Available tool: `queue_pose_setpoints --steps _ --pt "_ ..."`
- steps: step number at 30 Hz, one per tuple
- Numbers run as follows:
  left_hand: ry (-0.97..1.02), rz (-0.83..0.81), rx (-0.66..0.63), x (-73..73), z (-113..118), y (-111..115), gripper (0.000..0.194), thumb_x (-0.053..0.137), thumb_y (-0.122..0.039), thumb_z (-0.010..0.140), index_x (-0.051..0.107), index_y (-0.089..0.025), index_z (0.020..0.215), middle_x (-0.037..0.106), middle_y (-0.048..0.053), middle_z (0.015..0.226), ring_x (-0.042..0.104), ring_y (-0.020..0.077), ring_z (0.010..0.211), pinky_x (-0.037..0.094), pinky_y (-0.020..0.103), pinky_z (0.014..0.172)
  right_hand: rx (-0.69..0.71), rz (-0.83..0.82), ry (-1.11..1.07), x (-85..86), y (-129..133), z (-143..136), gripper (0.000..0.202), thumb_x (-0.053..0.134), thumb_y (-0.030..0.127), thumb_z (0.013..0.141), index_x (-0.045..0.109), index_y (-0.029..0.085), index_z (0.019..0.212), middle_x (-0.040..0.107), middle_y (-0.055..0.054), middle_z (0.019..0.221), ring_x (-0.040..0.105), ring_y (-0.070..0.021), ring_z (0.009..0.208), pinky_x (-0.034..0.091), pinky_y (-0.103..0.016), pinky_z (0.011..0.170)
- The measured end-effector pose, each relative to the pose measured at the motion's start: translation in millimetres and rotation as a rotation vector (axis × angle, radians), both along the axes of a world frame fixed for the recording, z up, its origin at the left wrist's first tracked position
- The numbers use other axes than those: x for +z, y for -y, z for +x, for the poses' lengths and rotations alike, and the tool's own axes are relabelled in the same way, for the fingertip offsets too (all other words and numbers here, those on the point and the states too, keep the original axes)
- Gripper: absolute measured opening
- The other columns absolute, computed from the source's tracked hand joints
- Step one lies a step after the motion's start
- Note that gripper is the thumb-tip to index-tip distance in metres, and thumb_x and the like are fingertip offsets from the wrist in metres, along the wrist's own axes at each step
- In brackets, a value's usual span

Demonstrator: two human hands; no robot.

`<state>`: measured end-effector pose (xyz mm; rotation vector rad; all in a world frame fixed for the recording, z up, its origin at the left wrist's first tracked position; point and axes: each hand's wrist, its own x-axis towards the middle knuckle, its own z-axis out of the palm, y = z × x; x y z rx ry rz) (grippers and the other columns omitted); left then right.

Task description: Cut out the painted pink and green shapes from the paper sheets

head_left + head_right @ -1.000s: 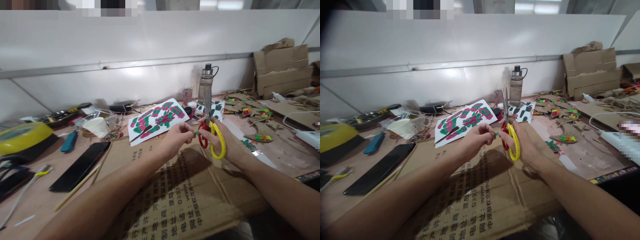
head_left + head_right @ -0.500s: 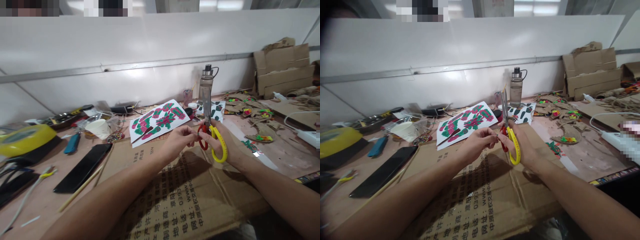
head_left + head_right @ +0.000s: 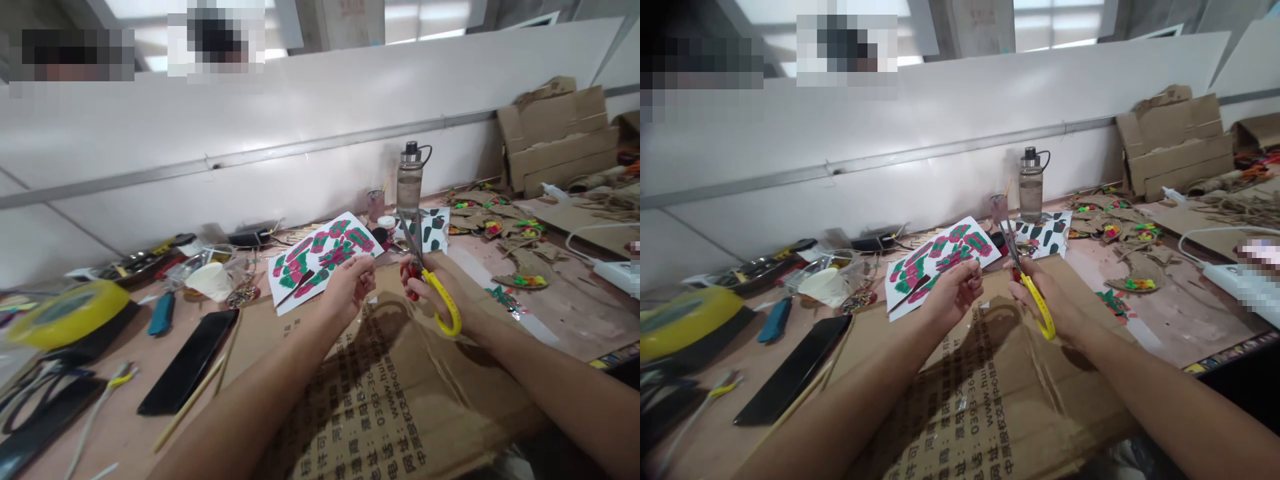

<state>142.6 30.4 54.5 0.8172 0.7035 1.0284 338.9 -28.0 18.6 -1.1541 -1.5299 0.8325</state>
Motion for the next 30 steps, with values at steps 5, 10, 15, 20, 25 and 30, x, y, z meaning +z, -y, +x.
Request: queue_pose_setpoints --steps 5,10,15,20,25,30 --pt "0.036 -0.034 0.017 6.3 1 2 0.051 0.103 -0.036 0.043 0.063 -0.016 0.066 0.056 -0.005 0.064 0.041 0.0035 0.053 0.034 0.018 0.049 -0.027 -0.108 -0.108 7.7 -3 -2 0.048 0.073 0.066 0.084 0.064 0.022 0.102 0.061 -0.001 0.077 0.054 -0.0159 0.061 0.046 -0.028 0.054" --pt "0.013 -0.054 0.04 9.6 0 5 0.055 0.106 -0.035 0.036 0.063 -0.017 0.064 0.054 -0.006 0.06 0.042 0.0037 0.052 0.034 0.018 0.048 -0.005 -0.103 -0.074 22.3 7 -11 0.049 0.066 0.071 0.087 0.064 0.023 0.096 0.06 -0.001 0.073 0.054 -0.017 0.061 0.047 -0.03 0.057" --pt "0.031 -0.017 0.044 -4.3 4 1 0.052 0.107 -0.036 0.044 0.066 -0.016 0.07 0.054 -0.006 0.061 0.045 0.0041 0.053 0.037 0.017 0.05 -0.041 -0.035 0.008 19.3 3 -11 0.049 0.06 0.071 0.093 0.058 0.023 0.089 0.064 -0.002 0.078 0.059 -0.0175 0.068 0.052 -0.031 0.066" --pt "0.11 0.016 0.02 -1.3 7 -4 0.051 0.107 -0.035 0.048 0.068 -0.015 0.074 0.056 -0.007 0.063 0.047 0.0028 0.052 0.04 0.015 0.052 0.01 -0.057 -0.024 11.0 -19 -14 0.041 0.071 0.064 0.089 0.056 0.026 0.095 0.062 0.002 0.077 0.056 -0.0159 0.062 0.048 -0.027 0.057" --pt "0.161 0.06 0.051 22.0 4 -4 0.051 0.107 -0.034 0.046 0.069 -0.016 0.075 0.067 -0.003 0.07 0.052 0.0042 0.056 0.047 0.018 0.058 0.083 -0.162 -0.115 18.0 -34 -37 0.03 0.071 0.055 0.091 0.056 0.03 0.101 0.063 0.003 0.071 0.056 -0.0165 0.053 0.041 -0.026 0.047" --pt "0.137 0.097 0.073 37.0 2 -5 0.047 0.104 -0.036 0.053 0.068 -0.016 0.077 0.065 -0.003 0.067 0.053 0.0061 0.057 0.046 0.019 0.057 0.022 -0.082 -0.14 20.3 -34 -52 0.029 0.071 0.049 0.09 0.05 0.03 0.092 0.061 0.002 0.069 0.054 -0.0175 0.053 0.042 -0.029 0.049"
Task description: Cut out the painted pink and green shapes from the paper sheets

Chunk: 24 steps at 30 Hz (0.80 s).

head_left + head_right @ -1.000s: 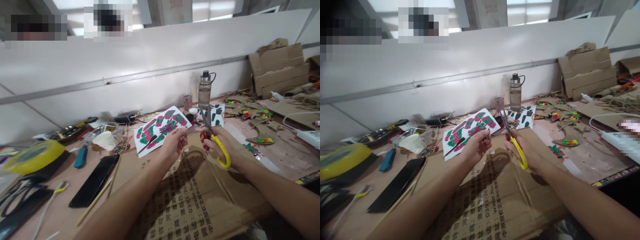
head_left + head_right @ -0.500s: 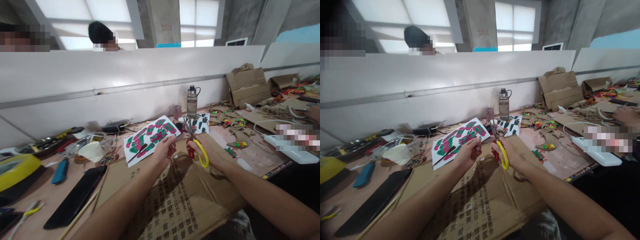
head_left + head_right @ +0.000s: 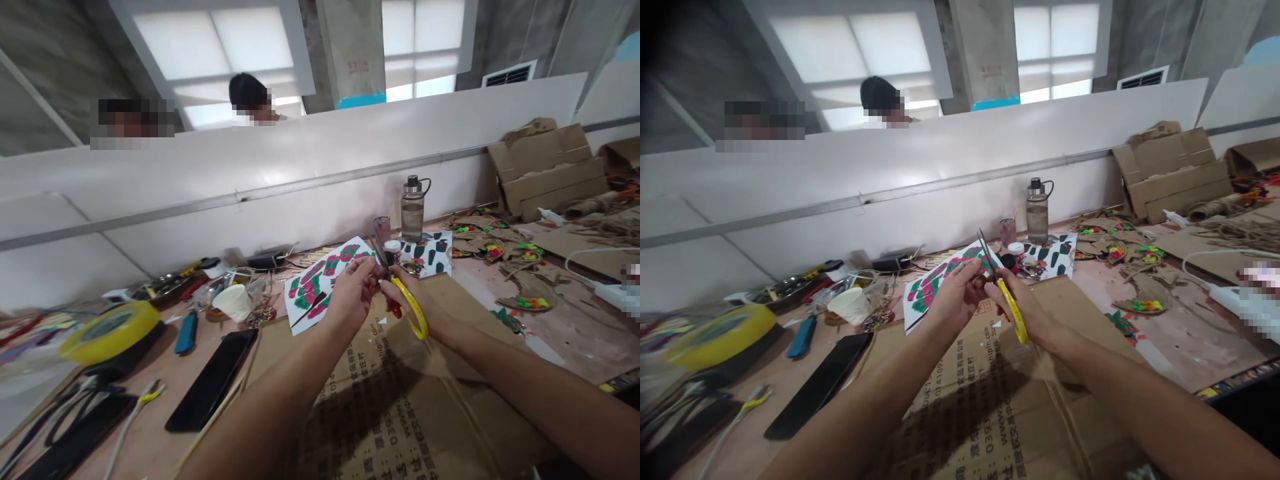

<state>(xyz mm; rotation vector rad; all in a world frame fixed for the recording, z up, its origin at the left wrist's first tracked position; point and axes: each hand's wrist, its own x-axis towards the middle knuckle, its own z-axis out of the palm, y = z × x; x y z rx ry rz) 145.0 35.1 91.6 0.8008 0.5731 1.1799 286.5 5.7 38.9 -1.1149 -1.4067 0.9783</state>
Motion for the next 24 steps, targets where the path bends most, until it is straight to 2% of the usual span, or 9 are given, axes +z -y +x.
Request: queue_pose_setpoints --steps 3,7,11,15,18,24 --pt "0.016 0.011 0.002 4.0 4 0 0.045 0.103 -0.033 0.054 0.067 -0.017 0.074 0.061 -0.005 0.064 0.052 0.006 0.056 0.044 0.02 0.056 -0.019 0.005 -0.031 -0.8 8 1 0.03 0.067 0.052 0.093 0.049 0.029 0.089 0.057 0.003 0.066 0.052 -0.0172 0.053 0.042 -0.028 0.048" --pt "0.0 -0.008 -0.028 3.2 16 -1 0.044 0.102 -0.034 0.052 0.065 -0.017 0.069 0.063 -0.004 0.065 0.051 0.0059 0.055 0.043 0.02 0.055 -0.014 -0.023 -0.084 -1.9 14 7 0.038 0.065 0.062 0.091 0.046 0.029 0.087 0.05 0.005 0.065 0.046 -0.0151 0.05 0.039 -0.027 0.047" --pt "-0.016 -0.045 -0.047 -0.5 24 0 0.044 0.101 -0.034 0.05 0.066 -0.016 0.07 0.065 -0.003 0.066 0.052 0.0061 0.056 0.041 0.02 0.055 -0.007 -0.024 -0.078 -7.2 12 14 0.039 0.064 0.066 0.092 0.048 0.029 0.091 0.047 0.007 0.064 0.042 -0.0145 0.047 0.036 -0.026 0.045" --pt "-0.003 -0.086 -0.014 -3.4 22 3 0.042 0.1 -0.032 0.052 0.067 -0.016 0.073 0.064 -0.004 0.066 0.05 0.0047 0.055 0.038 0.019 0.053 0.039 -0.08 -0.06 -10.6 14 15 0.041 0.061 0.069 0.093 0.053 0.029 0.1 0.048 0.005 0.068 0.04 -0.0142 0.048 0.036 -0.026 0.045" --pt "0.001 -0.113 0.007 -4.7 19 7 0.043 0.099 -0.032 0.052 0.065 -0.017 0.073 0.063 -0.005 0.066 0.049 0.0044 0.054 0.035 0.018 0.052 0.059 -0.112 -0.03 -6.4 20 12 0.049 0.061 0.075 0.09 0.056 0.029 0.107 0.046 0.005 0.067 0.038 -0.0144 0.047 0.035 -0.027 0.044" --pt "0.016 -0.131 0.029 -3.5 18 13 0.048 0.101 -0.033 0.048 0.062 -0.017 0.073 0.06 -0.006 0.064 0.05 0.0045 0.054 0.035 0.018 0.052 0.02 -0.027 0.079 4.9 28 9 0.054 0.057 0.079 0.091 0.06 0.027 0.106 0.047 0.003 0.066 0.04 -0.0153 0.049 0.036 -0.028 0.045"
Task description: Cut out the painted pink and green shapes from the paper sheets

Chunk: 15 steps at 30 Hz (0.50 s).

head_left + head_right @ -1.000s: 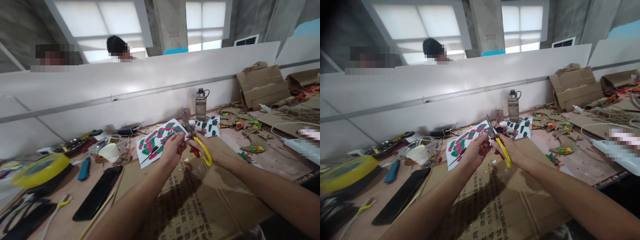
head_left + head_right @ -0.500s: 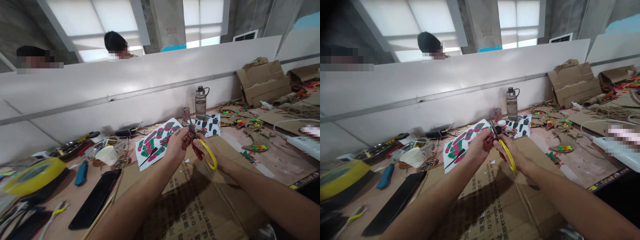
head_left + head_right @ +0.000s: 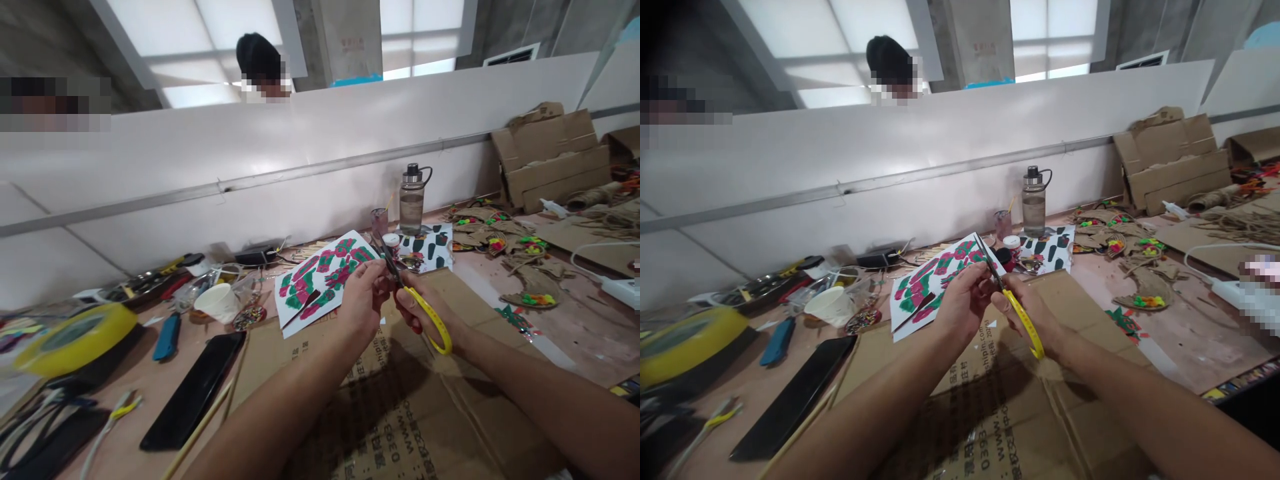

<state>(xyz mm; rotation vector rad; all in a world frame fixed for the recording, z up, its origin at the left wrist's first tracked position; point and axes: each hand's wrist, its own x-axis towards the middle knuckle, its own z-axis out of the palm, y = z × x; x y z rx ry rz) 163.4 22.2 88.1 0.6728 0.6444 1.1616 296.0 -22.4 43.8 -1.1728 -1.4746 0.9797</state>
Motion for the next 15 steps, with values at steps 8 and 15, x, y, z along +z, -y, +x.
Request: queue_pose_setpoints --steps 8,15 --pt "0.003 0.016 0.006 -2.6 1.2 0.4 0.047 0.1 -0.035 0.051 0.062 -0.017 0.072 0.057 -0.006 0.064 0.046 0.0039 0.053 0.034 0.017 0.052 -0.019 0.057 0.058 -5.4 -1.2 3.3 0.054 0.056 0.075 0.095 0.067 0.026 0.113 0.045 0.003 0.06 0.05 -0.0188 0.053 0.042 -0.03 0.05" --pt "-0.017 0.017 0.008 -3.0 1.5 0.7 0.049 0.099 -0.037 0.05 0.059 -0.017 0.069 0.05 -0.008 0.06 0.044 0.0046 0.053 0.033 0.02 0.053 -0.021 0.048 0.05 -5.5 -1.4 3.4 0.052 0.058 0.072 0.095 0.069 0.027 0.117 0.043 0.004 0.058 0.044 -0.0166 0.047 0.037 -0.027 0.044"
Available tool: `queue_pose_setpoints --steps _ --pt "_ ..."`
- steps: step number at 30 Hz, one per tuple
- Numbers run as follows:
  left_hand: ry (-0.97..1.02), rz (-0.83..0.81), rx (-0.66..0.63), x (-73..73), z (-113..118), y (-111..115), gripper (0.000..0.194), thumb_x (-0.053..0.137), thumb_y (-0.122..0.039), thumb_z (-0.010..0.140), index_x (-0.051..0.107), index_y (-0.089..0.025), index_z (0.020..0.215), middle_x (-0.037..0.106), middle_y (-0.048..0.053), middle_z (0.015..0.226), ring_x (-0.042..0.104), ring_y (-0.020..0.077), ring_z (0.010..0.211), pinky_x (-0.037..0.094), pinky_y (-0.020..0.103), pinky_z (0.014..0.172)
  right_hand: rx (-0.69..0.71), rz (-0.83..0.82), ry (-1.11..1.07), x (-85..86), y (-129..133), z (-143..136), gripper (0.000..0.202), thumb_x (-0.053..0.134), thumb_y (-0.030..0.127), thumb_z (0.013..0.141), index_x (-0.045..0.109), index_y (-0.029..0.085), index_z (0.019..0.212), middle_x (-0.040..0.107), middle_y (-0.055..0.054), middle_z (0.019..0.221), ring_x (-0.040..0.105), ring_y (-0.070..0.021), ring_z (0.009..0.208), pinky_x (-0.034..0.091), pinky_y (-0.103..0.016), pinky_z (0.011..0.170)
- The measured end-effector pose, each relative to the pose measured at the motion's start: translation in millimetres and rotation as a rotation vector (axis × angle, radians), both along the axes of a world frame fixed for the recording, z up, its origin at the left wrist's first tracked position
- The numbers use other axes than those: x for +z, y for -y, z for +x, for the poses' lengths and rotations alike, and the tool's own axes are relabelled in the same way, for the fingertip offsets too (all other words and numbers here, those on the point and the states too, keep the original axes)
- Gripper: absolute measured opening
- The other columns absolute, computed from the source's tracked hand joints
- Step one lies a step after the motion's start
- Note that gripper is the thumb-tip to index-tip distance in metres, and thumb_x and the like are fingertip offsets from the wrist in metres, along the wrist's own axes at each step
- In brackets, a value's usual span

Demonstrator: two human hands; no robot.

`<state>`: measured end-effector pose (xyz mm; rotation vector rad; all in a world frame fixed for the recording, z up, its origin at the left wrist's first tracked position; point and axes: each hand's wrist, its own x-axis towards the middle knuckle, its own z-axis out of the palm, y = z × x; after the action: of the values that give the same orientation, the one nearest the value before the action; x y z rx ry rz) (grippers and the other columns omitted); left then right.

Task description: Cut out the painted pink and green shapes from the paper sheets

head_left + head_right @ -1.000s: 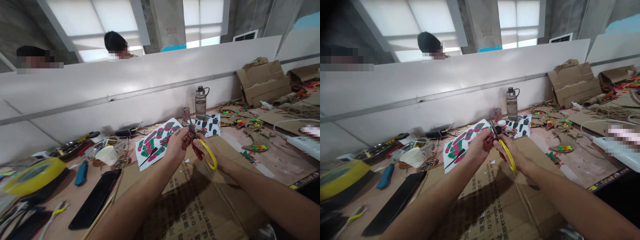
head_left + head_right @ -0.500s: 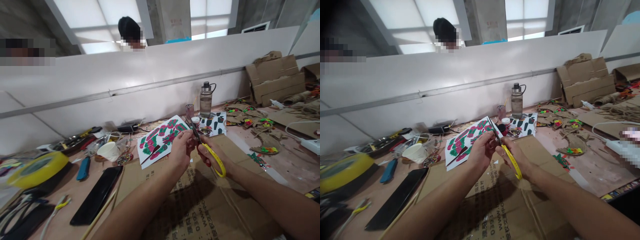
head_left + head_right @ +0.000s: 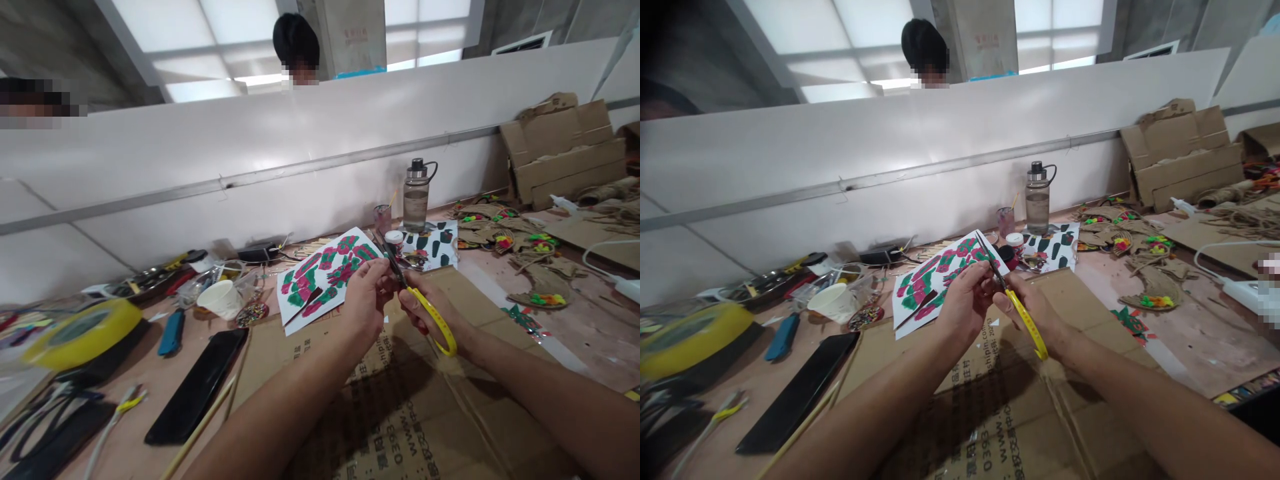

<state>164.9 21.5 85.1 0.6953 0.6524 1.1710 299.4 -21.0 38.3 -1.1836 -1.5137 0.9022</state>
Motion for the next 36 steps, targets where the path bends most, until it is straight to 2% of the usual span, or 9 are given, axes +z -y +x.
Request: queue_pose_setpoints --steps 4,9,14,19,26,32,36 --pt "-0.006 -0.003 0.006 -0.9 0.4 -0.9 0.049 0.1 -0.037 0.05 0.061 -0.018 0.072 0.057 -0.006 0.064 0.047 0.005 0.053 0.034 0.02 0.053 -0.008 0.009 0.01 -3.0 -1.7 1.4 0.052 0.058 0.073 0.096 0.07 0.027 0.119 0.045 0.003 0.057 0.05 -0.0187 0.051 0.042 -0.028 0.048" --pt "0.013 0.022 -0.002 -0.6 0.5 -0.7 0.049 0.1 -0.038 0.052 0.059 -0.018 0.072 0.056 -0.006 0.063 0.047 0.005 0.053 0.034 0.02 0.053 0.002 0.038 0.052 -2.3 -3.6 2.7 0.056 0.058 0.073 0.095 0.07 0.024 0.118 0.048 0.001 0.058 0.056 -0.0212 0.058 0.045 -0.029 0.051" --pt "0.004 0.032 0.003 1.9 1.0 0.8 0.05 0.1 -0.038 0.05 0.058 -0.018 0.069 0.055 -0.006 0.062 0.045 0.0048 0.052 0.032 0.02 0.052 -0.014 0.036 0.071 1.6 -1.9 1.7 0.057 0.059 0.077 0.092 0.069 0.024 0.111 0.049 0.002 0.061 0.048 -0.0176 0.053 0.039 -0.028 0.047" --pt "-0.004 0.037 0.012 2.0 1.5 0.6 0.048 0.098 -0.037 0.051 0.058 -0.018 0.07 0.055 -0.006 0.061 0.046 0.0052 0.052 0.033 0.021 0.053 0.005 0.002 0.046 2.0 0.0 1.2 0.058 0.057 0.076 0.094 0.067 0.026 0.122 0.044 0.003 0.058 0.045 -0.0185 0.051 0.04 -0.03 0.048" --pt "-0.013 0.034 0.014 -0.2 2.0 -0.6 0.046 0.096 -0.036 0.052 0.058 -0.019 0.07 0.055 -0.006 0.062 0.047 0.0062 0.053 0.033 0.022 0.053 0.026 -0.013 0.056 2.1 -0.8 2.5 0.059 0.056 0.08 0.092 0.064 0.026 0.115 0.04 0.005 0.059 0.035 -0.0151 0.047 0.035 -0.029 0.044" --pt "-0.008 0.038 0.007 -1.6 1.7 -0.4 0.042 0.096 -0.037 0.054 0.061 -0.019 0.07 0.058 -0.005 0.064 0.05 0.0071 0.055 0.038 0.023 0.055 0.006 0.0 0.034 2.7 -0.8 1.6 0.058 0.057 0.08 0.091 0.064 0.026 0.112 0.04 0.005 0.06 0.037 -0.0147 0.048 0.036 -0.028 0.047" --pt "-0.021 0.043 0.009 -2.0 0.8 0.2 0.043 0.096 -0.038 0.055 0.062 -0.019 0.071 0.06 -0.004 0.065 0.052 0.0079 0.056 0.039 0.023 0.055 0.001 0.021 0.008 3.5 -1.6 -0.1 0.053 0.06 0.075 0.093 0.067 0.025 0.11 0.041 0.004 0.061 0.038 -0.015 0.048 0.036 -0.029 0.046"
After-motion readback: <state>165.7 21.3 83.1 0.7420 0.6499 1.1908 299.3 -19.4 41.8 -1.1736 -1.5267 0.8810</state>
